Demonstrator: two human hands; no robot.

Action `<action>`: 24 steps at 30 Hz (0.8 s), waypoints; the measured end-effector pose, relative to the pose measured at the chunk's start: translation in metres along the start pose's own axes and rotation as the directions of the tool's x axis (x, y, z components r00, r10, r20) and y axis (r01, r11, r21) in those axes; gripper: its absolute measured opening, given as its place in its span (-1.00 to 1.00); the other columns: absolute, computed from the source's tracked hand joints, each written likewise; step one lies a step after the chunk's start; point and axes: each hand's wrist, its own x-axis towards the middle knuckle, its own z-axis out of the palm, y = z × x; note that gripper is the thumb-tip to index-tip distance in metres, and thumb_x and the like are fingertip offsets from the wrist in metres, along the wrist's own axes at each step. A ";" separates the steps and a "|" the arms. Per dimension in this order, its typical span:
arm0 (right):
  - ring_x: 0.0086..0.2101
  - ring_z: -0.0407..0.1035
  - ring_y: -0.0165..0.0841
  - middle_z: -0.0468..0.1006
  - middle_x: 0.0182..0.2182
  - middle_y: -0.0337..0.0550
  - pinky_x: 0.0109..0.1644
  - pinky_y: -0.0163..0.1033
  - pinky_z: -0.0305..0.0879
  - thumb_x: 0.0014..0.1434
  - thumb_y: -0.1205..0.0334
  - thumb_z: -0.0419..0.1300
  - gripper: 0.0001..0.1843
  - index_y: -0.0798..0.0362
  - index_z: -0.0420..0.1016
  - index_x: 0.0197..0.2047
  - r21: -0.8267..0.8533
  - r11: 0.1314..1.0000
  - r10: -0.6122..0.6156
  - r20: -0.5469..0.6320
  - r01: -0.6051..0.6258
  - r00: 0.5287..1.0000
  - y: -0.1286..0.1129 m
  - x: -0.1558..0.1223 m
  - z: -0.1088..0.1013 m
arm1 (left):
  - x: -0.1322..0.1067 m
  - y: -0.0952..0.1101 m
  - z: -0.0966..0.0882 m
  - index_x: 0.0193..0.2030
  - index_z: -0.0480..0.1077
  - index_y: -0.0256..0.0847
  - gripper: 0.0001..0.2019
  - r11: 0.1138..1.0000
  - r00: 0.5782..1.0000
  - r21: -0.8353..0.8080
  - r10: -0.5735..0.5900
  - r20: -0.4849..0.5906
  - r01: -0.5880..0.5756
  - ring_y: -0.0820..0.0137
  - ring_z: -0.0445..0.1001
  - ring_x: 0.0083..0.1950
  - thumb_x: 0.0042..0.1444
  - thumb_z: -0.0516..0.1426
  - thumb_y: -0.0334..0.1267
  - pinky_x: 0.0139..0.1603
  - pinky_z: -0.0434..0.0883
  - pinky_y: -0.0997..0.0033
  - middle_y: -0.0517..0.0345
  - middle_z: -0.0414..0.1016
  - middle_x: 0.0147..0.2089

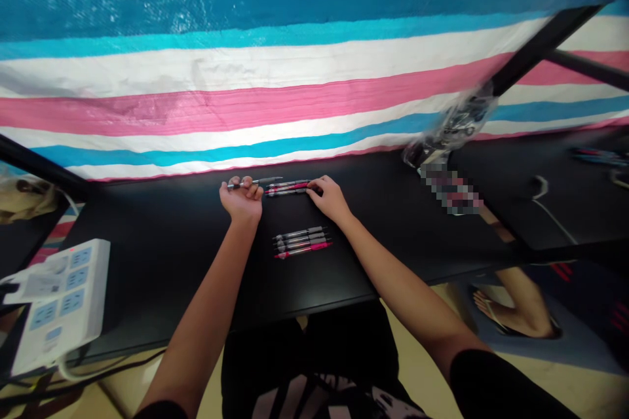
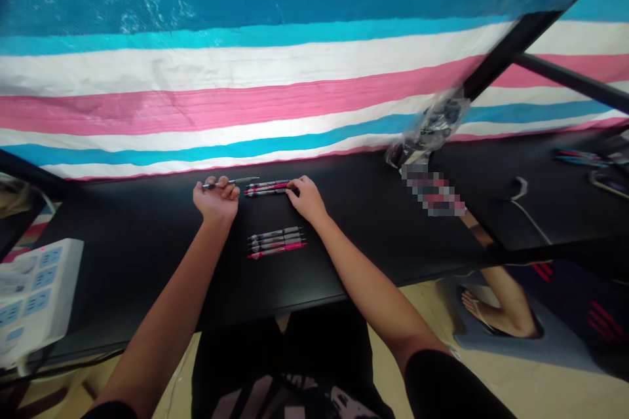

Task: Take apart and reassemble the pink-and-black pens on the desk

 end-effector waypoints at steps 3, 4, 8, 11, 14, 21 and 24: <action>-0.30 0.38 -0.27 0.45 -0.25 -0.09 -0.11 -0.13 0.35 0.26 0.22 0.22 -0.87 0.04 0.60 -0.23 -0.020 1.000 0.012 -0.034 -0.013 0.999 0.000 0.001 0.001 | -0.001 -0.001 0.001 -0.40 0.13 -0.14 -0.58 1.000 1.000 -0.012 0.007 0.029 -0.006 0.49 0.01 -0.67 0.46 -0.25 -0.05 -0.60 0.01 0.44 0.24 0.17 -0.53; -0.31 0.37 -0.27 0.45 -0.25 -0.09 -0.12 -0.14 0.35 0.26 0.21 0.22 -0.87 0.04 0.59 -0.23 -0.021 1.000 0.016 -0.041 -0.017 0.999 0.000 0.001 0.001 | -0.001 -0.001 0.001 -0.41 0.14 -0.14 -0.57 1.000 0.999 -0.015 0.003 0.039 -0.003 0.49 0.02 -0.66 0.46 -0.24 -0.03 -0.60 0.02 0.43 0.23 0.16 -0.53; -0.32 0.38 -0.28 0.47 -0.22 -0.08 -0.12 -0.14 0.37 0.25 0.20 0.24 -0.88 0.03 0.56 -0.21 -0.003 1.000 0.009 -0.037 -0.009 0.999 -0.001 -0.001 0.000 | -0.004 -0.001 0.003 -0.43 0.13 -0.14 -0.51 0.999 0.997 -0.006 -0.046 0.065 0.046 0.49 0.03 -0.66 0.45 -0.26 0.07 -0.61 0.03 0.42 0.21 0.16 -0.53; -0.31 0.39 -0.27 0.47 -0.20 -0.07 -0.10 -0.13 0.37 0.24 0.19 0.24 -0.88 0.04 0.56 -0.20 0.010 1.000 -0.012 -0.035 0.012 0.999 -0.004 -0.002 -0.003 | -0.006 0.000 0.005 -0.42 0.11 -0.14 -0.56 0.998 0.997 -0.009 -0.068 0.043 0.068 0.50 0.00 -0.66 0.46 -0.26 -0.03 -0.61 0.03 0.43 0.23 0.14 -0.53; -0.32 0.38 -0.27 0.48 -0.22 -0.06 -0.11 -0.13 0.37 0.28 0.20 0.20 -0.87 0.04 0.56 -0.20 0.040 0.999 -0.030 -0.059 0.033 0.998 -0.010 -0.004 -0.005 | -0.007 0.000 0.007 -0.40 0.10 -0.14 -0.58 0.996 0.996 -0.014 -0.082 0.044 0.083 0.49 -0.01 -0.65 0.46 -0.26 -0.04 -0.61 0.03 0.44 0.25 0.13 -0.52; -0.34 0.40 -0.27 0.51 -0.27 -0.05 -0.17 -0.15 0.37 0.31 0.18 0.15 -0.81 0.05 0.56 -0.23 0.124 0.991 -0.037 -0.087 0.048 0.995 -0.024 -0.007 -0.012 | -0.013 -0.007 0.009 -0.40 0.10 -0.14 -0.61 0.988 0.983 -0.020 -0.147 0.106 0.150 0.49 0.01 -0.65 0.46 -0.22 -0.07 -0.61 0.05 0.44 0.24 0.14 -0.52; -0.30 0.43 -0.26 0.55 -0.25 -0.03 -0.17 -0.15 0.38 0.34 0.13 0.12 -0.77 0.05 0.56 -0.20 0.170 0.982 -0.061 -0.109 0.079 0.992 -0.027 -0.008 -0.012 | -0.016 -0.011 0.012 -0.40 0.11 -0.14 -0.58 0.984 0.978 -0.033 -0.170 0.124 0.176 0.49 0.04 -0.65 0.46 -0.24 -0.01 -0.61 0.04 0.44 0.23 0.16 -0.51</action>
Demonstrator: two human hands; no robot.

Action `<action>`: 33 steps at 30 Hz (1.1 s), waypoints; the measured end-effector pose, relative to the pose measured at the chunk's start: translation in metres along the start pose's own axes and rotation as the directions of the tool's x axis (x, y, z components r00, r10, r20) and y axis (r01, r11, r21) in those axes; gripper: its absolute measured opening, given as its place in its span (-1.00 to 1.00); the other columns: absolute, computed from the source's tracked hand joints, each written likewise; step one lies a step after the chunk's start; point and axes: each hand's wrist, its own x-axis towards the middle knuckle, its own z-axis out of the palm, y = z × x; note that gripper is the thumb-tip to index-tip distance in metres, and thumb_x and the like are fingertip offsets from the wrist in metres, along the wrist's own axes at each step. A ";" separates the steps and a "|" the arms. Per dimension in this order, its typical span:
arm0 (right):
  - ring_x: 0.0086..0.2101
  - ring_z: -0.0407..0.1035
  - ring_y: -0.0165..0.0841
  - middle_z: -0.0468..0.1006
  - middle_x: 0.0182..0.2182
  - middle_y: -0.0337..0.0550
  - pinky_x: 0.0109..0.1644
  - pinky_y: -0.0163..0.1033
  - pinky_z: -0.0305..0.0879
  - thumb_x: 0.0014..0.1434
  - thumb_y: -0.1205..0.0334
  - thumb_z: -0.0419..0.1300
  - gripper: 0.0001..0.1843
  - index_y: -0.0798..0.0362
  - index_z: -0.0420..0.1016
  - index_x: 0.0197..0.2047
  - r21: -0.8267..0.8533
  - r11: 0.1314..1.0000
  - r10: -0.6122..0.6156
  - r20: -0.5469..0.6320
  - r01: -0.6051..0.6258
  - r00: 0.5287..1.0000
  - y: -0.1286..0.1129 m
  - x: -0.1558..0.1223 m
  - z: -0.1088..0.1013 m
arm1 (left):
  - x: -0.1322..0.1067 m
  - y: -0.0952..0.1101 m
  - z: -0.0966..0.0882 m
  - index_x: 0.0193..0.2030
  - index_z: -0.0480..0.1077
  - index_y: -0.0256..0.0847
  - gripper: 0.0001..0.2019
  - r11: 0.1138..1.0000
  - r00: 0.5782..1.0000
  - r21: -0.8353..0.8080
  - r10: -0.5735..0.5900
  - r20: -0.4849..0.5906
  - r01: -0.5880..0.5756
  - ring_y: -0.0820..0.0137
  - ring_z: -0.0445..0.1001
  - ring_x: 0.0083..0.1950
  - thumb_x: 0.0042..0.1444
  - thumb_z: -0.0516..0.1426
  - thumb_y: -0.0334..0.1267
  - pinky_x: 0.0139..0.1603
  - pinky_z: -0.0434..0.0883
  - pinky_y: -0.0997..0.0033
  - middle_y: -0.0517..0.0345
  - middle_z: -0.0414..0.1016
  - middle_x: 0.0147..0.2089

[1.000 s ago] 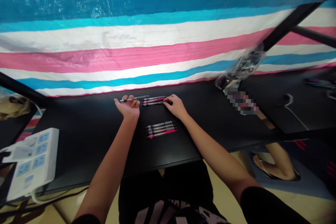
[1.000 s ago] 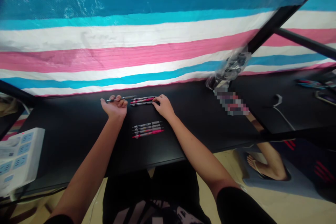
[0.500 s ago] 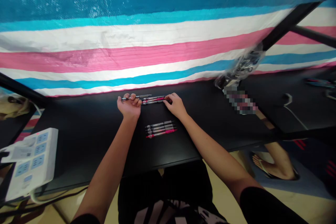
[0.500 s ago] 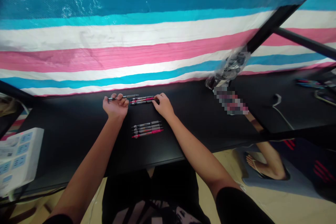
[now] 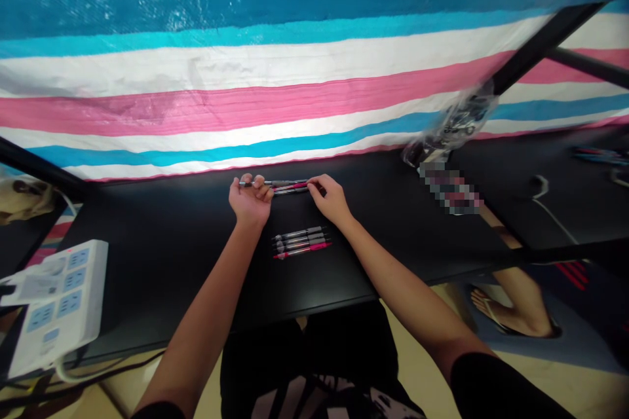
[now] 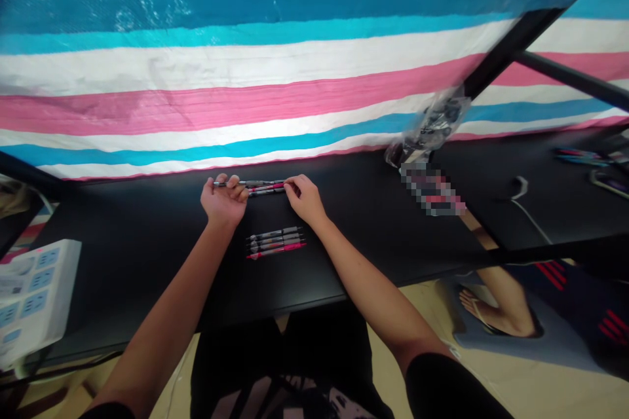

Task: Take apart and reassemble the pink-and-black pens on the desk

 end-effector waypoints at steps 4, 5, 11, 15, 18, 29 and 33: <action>-0.27 0.46 -0.25 0.59 -0.24 -0.06 -0.16 -0.15 0.41 0.36 0.05 0.12 -0.73 0.03 0.55 -0.15 0.066 0.997 -0.033 -0.013 0.033 0.999 0.000 -0.002 0.003 | -0.003 -0.006 0.003 -0.38 0.12 -0.14 -0.58 0.999 0.999 0.007 -0.038 -0.005 0.038 0.49 0.07 -0.64 0.46 -0.24 0.01 -0.62 0.02 0.45 0.22 0.18 -0.49; -0.28 0.46 -0.25 0.59 -0.25 -0.07 -0.17 -0.15 0.41 0.36 0.04 0.13 -0.73 0.03 0.55 -0.12 0.087 0.995 -0.037 -0.015 0.038 0.999 0.000 -0.003 0.004 | -0.004 -0.008 0.004 -0.38 0.12 -0.14 -0.60 0.999 0.999 0.006 -0.044 -0.006 0.044 0.49 0.07 -0.63 0.46 -0.23 -0.04 -0.62 0.02 0.46 0.23 0.18 -0.48; -0.31 0.46 -0.28 0.57 -0.31 -0.14 -0.16 -0.14 0.45 0.34 0.02 0.18 -0.71 0.01 0.54 -0.01 0.157 0.985 -0.073 -0.004 0.073 0.997 0.000 -0.005 0.008 | -0.005 -0.016 0.004 -0.35 0.13 -0.14 -0.59 0.997 0.997 0.009 -0.075 0.002 0.075 0.48 0.11 -0.60 0.47 -0.23 0.00 -0.61 0.03 0.48 0.22 0.19 -0.45; -0.30 0.48 -0.26 0.59 -0.30 -0.11 -0.17 -0.13 0.45 0.33 0.06 0.19 -0.75 0.02 0.56 -0.07 0.140 0.987 -0.082 -0.006 0.082 0.997 0.000 -0.004 0.007 | -0.007 -0.020 0.004 -0.35 0.13 -0.14 -0.62 0.995 0.995 0.014 -0.096 0.008 0.096 0.49 0.10 -0.59 0.48 -0.22 -0.06 -0.61 0.05 0.49 0.22 0.18 -0.44; -0.31 0.49 -0.26 0.60 -0.31 -0.11 -0.17 -0.13 0.45 0.31 0.08 0.21 -0.75 0.02 0.57 -0.06 0.139 0.987 -0.077 -0.016 0.079 0.997 0.000 -0.003 0.007 | -0.008 -0.021 0.003 -0.35 0.13 -0.14 -0.62 0.996 0.996 0.025 -0.087 0.021 0.086 0.48 0.13 -0.57 0.48 -0.22 -0.07 -0.60 0.07 0.49 0.20 0.19 -0.44; -0.28 0.52 -0.24 0.66 -0.23 -0.08 -0.14 -0.12 0.46 0.22 0.08 0.27 -0.79 0.02 0.59 -0.17 0.159 0.987 0.021 -0.070 -0.010 0.997 0.003 -0.001 0.004 | 0.005 -0.008 -0.001 -0.30 0.33 -0.16 -0.55 0.771 0.994 0.636 -0.040 0.099 -0.033 0.38 0.45 -0.36 0.32 -0.02 0.21 -0.53 0.22 0.46 -0.03 0.56 -0.08; -0.30 0.51 -0.23 0.67 -0.26 -0.08 -0.13 -0.12 0.44 0.22 0.10 0.26 -0.80 0.03 0.62 -0.21 0.131 0.990 0.055 -0.078 -0.044 0.995 0.006 0.002 -0.002 | 0.016 0.025 -0.011 -0.27 0.54 -0.21 -0.71 0.152 0.944 0.933 0.114 0.311 -0.326 0.29 0.52 -0.22 0.06 0.31 -0.01 -0.26 0.44 0.36 0.03 0.61 -0.21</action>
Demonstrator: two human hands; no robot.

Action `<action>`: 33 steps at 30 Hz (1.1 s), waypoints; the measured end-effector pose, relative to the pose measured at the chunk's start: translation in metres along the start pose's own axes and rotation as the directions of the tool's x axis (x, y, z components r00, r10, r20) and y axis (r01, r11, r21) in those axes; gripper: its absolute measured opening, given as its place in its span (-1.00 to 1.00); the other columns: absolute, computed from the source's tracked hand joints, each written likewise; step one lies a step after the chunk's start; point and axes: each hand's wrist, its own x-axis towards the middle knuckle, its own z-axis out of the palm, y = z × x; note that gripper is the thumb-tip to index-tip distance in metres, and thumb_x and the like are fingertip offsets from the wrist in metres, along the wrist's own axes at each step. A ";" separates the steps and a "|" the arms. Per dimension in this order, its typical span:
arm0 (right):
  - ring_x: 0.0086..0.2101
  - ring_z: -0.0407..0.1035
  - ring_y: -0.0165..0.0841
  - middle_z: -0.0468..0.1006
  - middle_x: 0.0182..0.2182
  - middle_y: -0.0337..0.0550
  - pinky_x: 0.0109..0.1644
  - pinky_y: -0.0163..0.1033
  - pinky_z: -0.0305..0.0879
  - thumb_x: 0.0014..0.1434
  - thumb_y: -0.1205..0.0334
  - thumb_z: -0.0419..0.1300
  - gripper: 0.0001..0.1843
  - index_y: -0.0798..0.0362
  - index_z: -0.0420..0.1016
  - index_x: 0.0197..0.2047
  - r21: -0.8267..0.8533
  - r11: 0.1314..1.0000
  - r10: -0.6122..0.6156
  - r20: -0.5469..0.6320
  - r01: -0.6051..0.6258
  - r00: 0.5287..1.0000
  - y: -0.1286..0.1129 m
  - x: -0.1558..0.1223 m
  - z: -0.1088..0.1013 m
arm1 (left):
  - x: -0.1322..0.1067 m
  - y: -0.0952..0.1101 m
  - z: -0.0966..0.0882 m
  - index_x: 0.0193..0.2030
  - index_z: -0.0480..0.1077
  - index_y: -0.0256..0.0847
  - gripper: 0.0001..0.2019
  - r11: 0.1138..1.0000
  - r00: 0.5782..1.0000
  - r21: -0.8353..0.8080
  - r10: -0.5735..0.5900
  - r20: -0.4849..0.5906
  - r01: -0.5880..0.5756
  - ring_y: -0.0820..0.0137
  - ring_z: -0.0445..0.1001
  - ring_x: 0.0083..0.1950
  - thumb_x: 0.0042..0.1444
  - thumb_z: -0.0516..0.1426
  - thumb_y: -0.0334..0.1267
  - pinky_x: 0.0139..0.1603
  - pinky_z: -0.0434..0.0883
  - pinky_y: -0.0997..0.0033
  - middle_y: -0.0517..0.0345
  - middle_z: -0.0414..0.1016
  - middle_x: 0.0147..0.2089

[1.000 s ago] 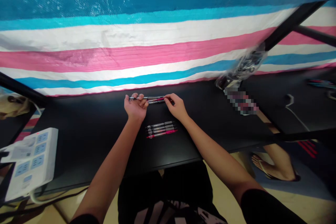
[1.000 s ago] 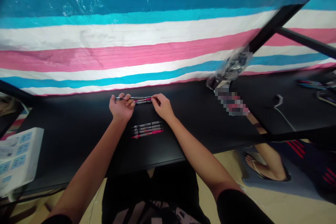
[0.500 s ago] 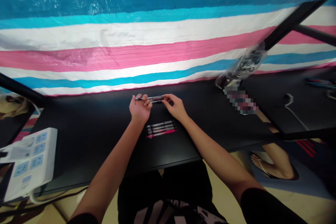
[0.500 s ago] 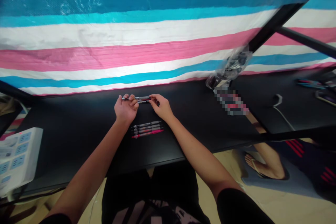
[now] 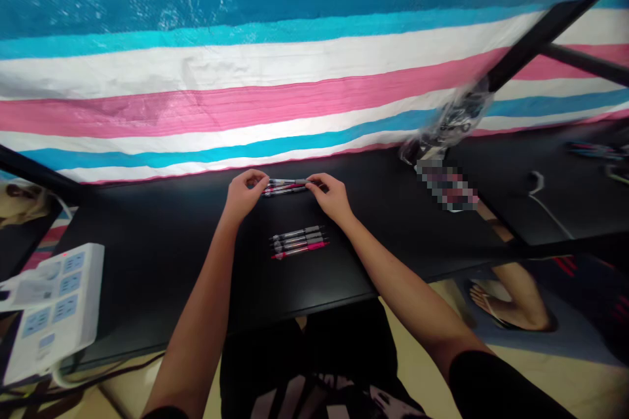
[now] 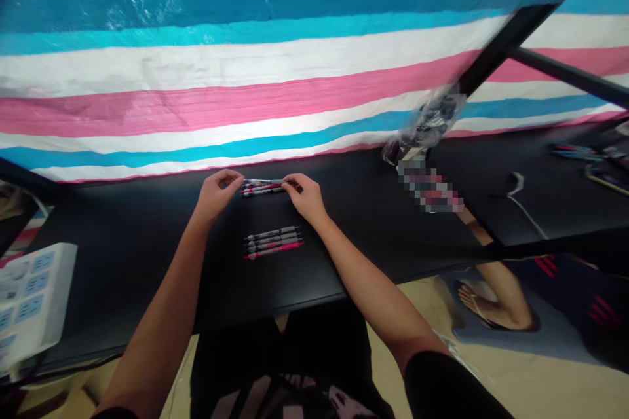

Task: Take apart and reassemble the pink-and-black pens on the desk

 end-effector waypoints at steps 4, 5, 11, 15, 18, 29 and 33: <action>-0.32 0.51 -0.24 0.67 -0.29 -0.10 -0.13 -0.14 0.42 0.19 0.13 0.29 -0.81 0.04 0.62 -0.18 -0.022 0.999 0.033 0.056 -0.032 0.998 0.006 0.002 -0.002 | 0.003 -0.005 -0.025 -0.21 0.62 -0.22 -0.68 0.977 0.975 0.209 -0.022 0.220 -0.025 0.17 0.60 -0.16 0.01 0.34 -0.02 -0.05 0.50 0.18 -0.01 0.67 -0.24; -0.32 0.50 -0.24 0.66 -0.30 -0.11 -0.13 -0.14 0.42 0.19 0.14 0.31 -0.81 0.03 0.62 -0.16 -0.032 0.999 0.046 0.086 -0.044 0.995 0.007 0.003 -0.002 | 0.004 -0.006 -0.029 -0.22 0.62 -0.22 -0.67 0.974 0.967 0.226 -0.041 0.250 -0.017 0.15 0.61 -0.16 0.00 0.34 -0.01 -0.04 0.51 0.16 -0.02 0.67 -0.23; -0.31 0.44 -0.27 0.59 -0.27 -0.11 -0.09 -0.15 0.40 0.21 0.19 0.32 -0.91 0.01 0.63 -0.24 -0.187 0.981 -0.018 0.216 0.059 0.976 0.012 0.002 -0.005 | 0.006 -0.012 -0.032 -0.29 0.60 -0.18 -0.75 0.937 0.922 0.350 -0.143 0.361 0.008 0.18 0.62 -0.21 -0.08 0.34 -0.09 -0.08 0.52 0.19 0.04 0.66 -0.30; -0.33 0.41 -0.31 0.52 -0.24 -0.11 -0.10 -0.16 0.40 0.23 0.20 0.33 -0.90 0.02 0.66 -0.22 -0.222 0.972 -0.027 0.215 0.075 0.976 0.016 0.000 -0.001 | 0.007 -0.017 -0.030 -0.35 0.60 -0.16 -0.82 0.914 0.921 0.406 -0.182 0.344 0.029 0.21 0.61 -0.25 -0.10 0.34 -0.15 -0.13 0.52 0.23 0.07 0.65 -0.35; -0.29 0.41 -0.29 0.50 -0.24 -0.10 -0.08 -0.14 0.39 0.25 0.21 0.32 -0.91 0.01 0.65 -0.22 -0.265 0.960 -0.021 0.246 0.088 0.969 0.019 -0.001 0.002 | 0.005 -0.020 -0.028 -0.39 0.61 -0.13 -0.88 0.919 0.944 0.393 -0.141 0.298 0.013 0.23 0.59 -0.31 -0.11 0.34 -0.21 -0.23 0.49 0.28 0.07 0.64 -0.40; -0.14 0.36 -0.17 0.47 -0.25 -0.07 -0.04 -0.10 0.33 0.28 0.22 0.29 -0.93 0.01 0.51 -0.26 -0.399 0.905 -0.043 0.259 0.148 0.965 0.023 0.000 0.002 | 0.004 -0.023 -0.025 -0.51 0.52 -0.12 -0.91 0.910 0.972 0.400 0.011 0.234 -0.107 0.33 0.41 -0.44 -0.11 0.34 -0.29 -0.42 0.28 0.41 0.14 0.50 -0.52; -0.16 0.35 -0.19 0.45 -0.25 -0.09 -0.03 -0.11 0.31 0.27 0.29 0.25 -0.96 0.01 0.48 -0.26 -0.394 0.906 -0.050 0.265 0.156 0.963 0.022 0.000 0.002 | 0.003 -0.018 -0.024 -0.49 0.50 -0.12 -0.92 0.876 0.969 0.469 -0.006 0.248 -0.115 0.32 0.40 -0.44 -0.07 0.32 -0.32 -0.40 0.26 0.39 0.15 0.48 -0.51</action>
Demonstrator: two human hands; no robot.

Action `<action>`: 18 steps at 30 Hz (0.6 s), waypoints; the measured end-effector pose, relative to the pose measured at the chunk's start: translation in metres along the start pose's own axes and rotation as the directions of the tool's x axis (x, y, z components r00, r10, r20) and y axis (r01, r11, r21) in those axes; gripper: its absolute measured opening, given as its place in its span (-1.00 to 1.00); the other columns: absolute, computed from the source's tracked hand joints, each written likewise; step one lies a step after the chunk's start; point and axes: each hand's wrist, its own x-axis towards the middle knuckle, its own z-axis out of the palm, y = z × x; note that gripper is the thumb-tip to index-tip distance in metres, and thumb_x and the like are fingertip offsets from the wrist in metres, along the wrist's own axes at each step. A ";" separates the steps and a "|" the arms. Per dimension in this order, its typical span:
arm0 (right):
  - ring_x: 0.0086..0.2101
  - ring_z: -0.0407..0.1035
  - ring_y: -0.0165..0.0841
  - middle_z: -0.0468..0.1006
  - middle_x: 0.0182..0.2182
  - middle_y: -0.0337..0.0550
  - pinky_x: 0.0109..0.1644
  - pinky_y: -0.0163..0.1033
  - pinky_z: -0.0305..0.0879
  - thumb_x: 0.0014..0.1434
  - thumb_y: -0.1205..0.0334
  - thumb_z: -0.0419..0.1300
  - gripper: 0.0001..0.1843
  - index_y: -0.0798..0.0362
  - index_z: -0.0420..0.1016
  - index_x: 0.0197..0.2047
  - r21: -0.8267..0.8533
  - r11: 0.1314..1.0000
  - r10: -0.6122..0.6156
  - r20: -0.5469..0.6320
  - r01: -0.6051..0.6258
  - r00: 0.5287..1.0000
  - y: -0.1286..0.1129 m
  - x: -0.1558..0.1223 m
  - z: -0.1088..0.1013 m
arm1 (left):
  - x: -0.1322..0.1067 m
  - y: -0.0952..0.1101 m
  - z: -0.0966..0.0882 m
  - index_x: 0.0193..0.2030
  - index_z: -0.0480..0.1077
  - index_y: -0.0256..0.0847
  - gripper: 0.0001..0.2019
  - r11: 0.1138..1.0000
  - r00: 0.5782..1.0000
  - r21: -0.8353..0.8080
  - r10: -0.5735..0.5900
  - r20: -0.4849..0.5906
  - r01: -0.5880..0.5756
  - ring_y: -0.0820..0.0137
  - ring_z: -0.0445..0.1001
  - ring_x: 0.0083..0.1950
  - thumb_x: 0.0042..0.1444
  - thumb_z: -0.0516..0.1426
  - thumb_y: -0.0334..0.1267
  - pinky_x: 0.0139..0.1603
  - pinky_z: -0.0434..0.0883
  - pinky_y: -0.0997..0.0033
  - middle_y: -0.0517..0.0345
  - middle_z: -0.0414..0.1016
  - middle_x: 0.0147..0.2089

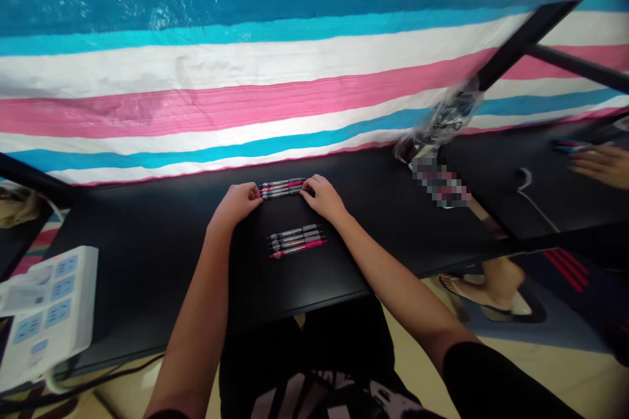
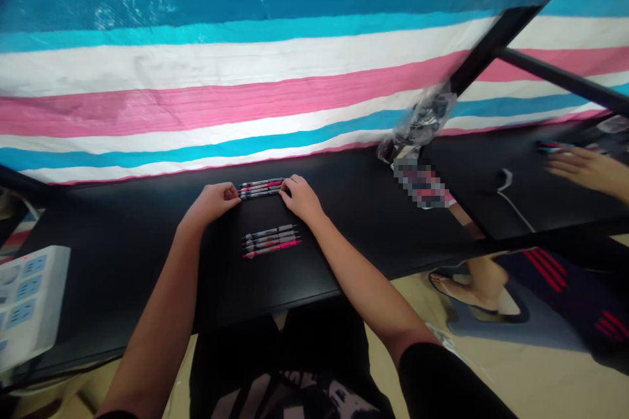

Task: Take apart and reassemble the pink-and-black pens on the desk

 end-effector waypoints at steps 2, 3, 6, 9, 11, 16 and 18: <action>-0.16 0.35 -0.19 0.45 -0.24 -0.09 -0.03 -0.11 0.30 0.27 0.31 0.24 -0.96 0.02 0.47 -0.26 0.003 1.000 0.002 -0.001 -0.002 1.000 0.000 0.000 0.000 | 0.000 0.001 0.001 -0.48 0.49 -0.13 -0.92 1.000 1.000 0.023 -0.003 0.004 0.003 0.32 0.40 -0.43 -0.05 0.31 -0.33 -0.39 0.25 0.38 0.14 0.49 -0.51; -0.16 0.35 -0.19 0.45 -0.25 -0.09 -0.03 -0.11 0.30 0.27 0.31 0.24 -0.95 0.01 0.47 -0.27 0.003 1.000 0.003 -0.001 -0.003 1.000 -0.001 0.000 0.000 | 0.000 0.002 0.001 -0.48 0.49 -0.13 -0.92 1.000 1.000 0.025 -0.003 0.002 0.003 0.32 0.41 -0.43 -0.05 0.30 -0.33 -0.40 0.24 0.38 0.14 0.49 -0.51; -0.17 0.35 -0.19 0.44 -0.25 -0.09 -0.06 -0.12 0.29 0.27 0.31 0.23 -0.93 0.01 0.46 -0.28 0.004 1.000 0.007 -0.002 -0.007 1.000 -0.001 0.000 0.000 | -0.001 0.002 0.002 -0.49 0.49 -0.13 -0.92 1.000 1.000 -0.024 0.019 -0.006 -0.019 0.33 0.40 -0.45 -0.07 0.31 -0.31 -0.41 0.22 0.38 0.16 0.49 -0.52; -0.19 0.34 -0.20 0.44 -0.26 -0.10 -0.07 -0.13 0.29 0.27 0.31 0.23 -0.92 0.00 0.45 -0.30 0.008 1.000 0.013 -0.001 -0.013 1.000 -0.002 0.001 -0.001 | -0.001 0.004 0.004 -0.48 0.49 -0.13 -0.92 0.998 0.999 -0.043 0.035 -0.006 -0.035 0.34 0.39 -0.46 -0.06 0.31 -0.29 -0.41 0.22 0.38 0.16 0.48 -0.52; -0.19 0.35 -0.20 0.44 -0.27 -0.11 -0.08 -0.13 0.29 0.26 0.32 0.23 -0.92 0.00 0.45 -0.30 0.009 1.000 0.017 -0.003 -0.017 1.000 -0.002 0.002 -0.001 | -0.001 0.005 0.005 -0.46 0.50 -0.13 -0.93 0.999 0.999 -0.007 0.031 0.008 -0.031 0.33 0.40 -0.44 -0.03 0.30 -0.29 -0.40 0.23 0.38 0.16 0.49 -0.51; -0.20 0.35 -0.20 0.44 -0.28 -0.11 -0.11 -0.13 0.29 0.24 0.32 0.24 -0.91 -0.01 0.44 -0.32 0.015 1.000 0.022 -0.004 -0.022 1.000 -0.004 0.001 -0.001 | 0.000 0.005 0.006 -0.48 0.49 -0.13 -0.93 0.999 0.999 -0.025 0.037 -0.009 -0.037 0.34 0.38 -0.45 -0.04 0.30 -0.30 -0.40 0.23 0.38 0.16 0.48 -0.52; -0.21 0.35 -0.20 0.44 -0.29 -0.12 -0.11 -0.13 0.29 0.23 0.32 0.24 -0.91 -0.01 0.44 -0.32 0.026 0.999 0.021 -0.003 -0.021 1.000 -0.006 0.001 -0.002 | -0.001 0.008 0.004 -0.47 0.50 -0.14 -0.92 0.997 0.999 -0.059 0.046 -0.012 -0.047 0.35 0.38 -0.46 -0.05 0.31 -0.28 -0.41 0.24 0.39 0.17 0.47 -0.53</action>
